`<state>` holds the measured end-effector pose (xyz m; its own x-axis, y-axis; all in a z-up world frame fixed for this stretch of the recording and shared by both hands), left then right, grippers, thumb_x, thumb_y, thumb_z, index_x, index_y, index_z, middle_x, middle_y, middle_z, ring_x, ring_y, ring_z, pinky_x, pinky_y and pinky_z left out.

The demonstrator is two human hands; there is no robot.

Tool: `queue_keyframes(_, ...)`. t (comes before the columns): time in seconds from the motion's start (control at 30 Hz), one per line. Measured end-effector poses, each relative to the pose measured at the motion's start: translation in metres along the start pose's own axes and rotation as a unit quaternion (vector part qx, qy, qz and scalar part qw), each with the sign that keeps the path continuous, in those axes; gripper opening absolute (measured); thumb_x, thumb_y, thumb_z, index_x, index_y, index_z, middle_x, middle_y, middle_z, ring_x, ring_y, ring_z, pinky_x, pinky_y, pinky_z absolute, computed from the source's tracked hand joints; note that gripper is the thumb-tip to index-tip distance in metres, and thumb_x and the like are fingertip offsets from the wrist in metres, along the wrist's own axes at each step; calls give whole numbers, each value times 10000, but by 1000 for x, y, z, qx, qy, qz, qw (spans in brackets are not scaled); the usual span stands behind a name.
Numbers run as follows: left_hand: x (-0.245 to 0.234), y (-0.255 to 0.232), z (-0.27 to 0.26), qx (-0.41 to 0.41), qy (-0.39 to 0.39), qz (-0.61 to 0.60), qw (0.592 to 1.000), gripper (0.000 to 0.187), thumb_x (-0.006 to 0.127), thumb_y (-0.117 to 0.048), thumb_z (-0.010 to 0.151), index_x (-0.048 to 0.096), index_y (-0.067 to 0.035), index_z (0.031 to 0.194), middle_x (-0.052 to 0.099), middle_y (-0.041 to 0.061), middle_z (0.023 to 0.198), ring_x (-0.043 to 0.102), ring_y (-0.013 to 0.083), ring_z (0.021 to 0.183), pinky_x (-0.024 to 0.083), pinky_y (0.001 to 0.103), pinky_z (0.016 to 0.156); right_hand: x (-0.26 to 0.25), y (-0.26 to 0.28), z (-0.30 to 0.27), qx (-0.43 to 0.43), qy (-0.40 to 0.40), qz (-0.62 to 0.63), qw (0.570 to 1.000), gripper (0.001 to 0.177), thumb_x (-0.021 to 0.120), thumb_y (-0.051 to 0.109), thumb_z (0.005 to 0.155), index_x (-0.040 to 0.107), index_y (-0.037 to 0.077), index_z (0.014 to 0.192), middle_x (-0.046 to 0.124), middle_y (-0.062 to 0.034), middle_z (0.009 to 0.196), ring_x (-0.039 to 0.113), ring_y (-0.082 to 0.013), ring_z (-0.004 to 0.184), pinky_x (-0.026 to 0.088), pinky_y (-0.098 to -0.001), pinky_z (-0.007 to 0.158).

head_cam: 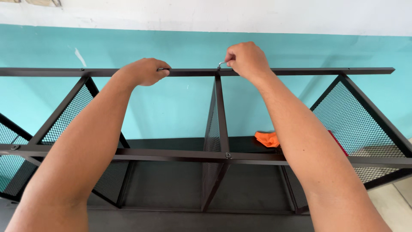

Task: The person assembles a black metal mesh shelving unit by hand-tightening screws at multiple joints on the top frame. They retrieve additional screws from a red tray and continue securing the frame connections.

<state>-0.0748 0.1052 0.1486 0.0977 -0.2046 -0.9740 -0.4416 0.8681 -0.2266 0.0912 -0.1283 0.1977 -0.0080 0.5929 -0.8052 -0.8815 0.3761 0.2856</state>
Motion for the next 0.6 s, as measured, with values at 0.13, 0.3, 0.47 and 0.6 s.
queue_keyframes(0.13,-6,-4,-4,14,-2,13,1000,401,510,-429,1027,635,-283,1378,639,45,1381,570,315,1279,472,530,1037,3,-2,2,16,9,8,1000,81,700,36,866,756,84,900,762,-58,842,717,-228,774,547,-393,677)
queue_keyframes(0.3,-4,-1,-10,-17,9,13,1000,416,527,-445,1012,623,-299,1389,634,39,1383,575,311,1284,479,531,1041,6,2,0,20,20,-2,1000,132,640,6,887,740,92,896,764,-43,871,721,-211,798,548,-388,688)
queue_keyframes(0.47,-7,-3,-7,29,-9,27,999,421,534,-455,1005,630,-283,1377,608,38,1404,546,320,1300,465,548,1033,10,19,-6,-74,25,-86,993,122,628,-35,848,706,58,836,745,-62,949,679,-270,857,533,-421,689)
queue_keyframes(0.6,-3,5,-5,-1,-2,22,1000,433,537,-468,1005,626,-295,1392,636,54,1375,575,321,1284,473,559,1040,17,19,-1,-70,19,-75,995,173,616,6,908,744,112,957,737,-50,946,670,-274,890,539,-431,739)
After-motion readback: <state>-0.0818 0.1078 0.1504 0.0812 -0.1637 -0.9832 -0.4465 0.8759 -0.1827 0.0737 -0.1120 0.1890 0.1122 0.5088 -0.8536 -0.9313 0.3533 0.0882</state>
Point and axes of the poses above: each hand's wrist, its own z-axis towards the middle knuckle, its own x-axis out of the palm, y = z × x, the point moved 8 cm from there along z, towards the middle knuckle
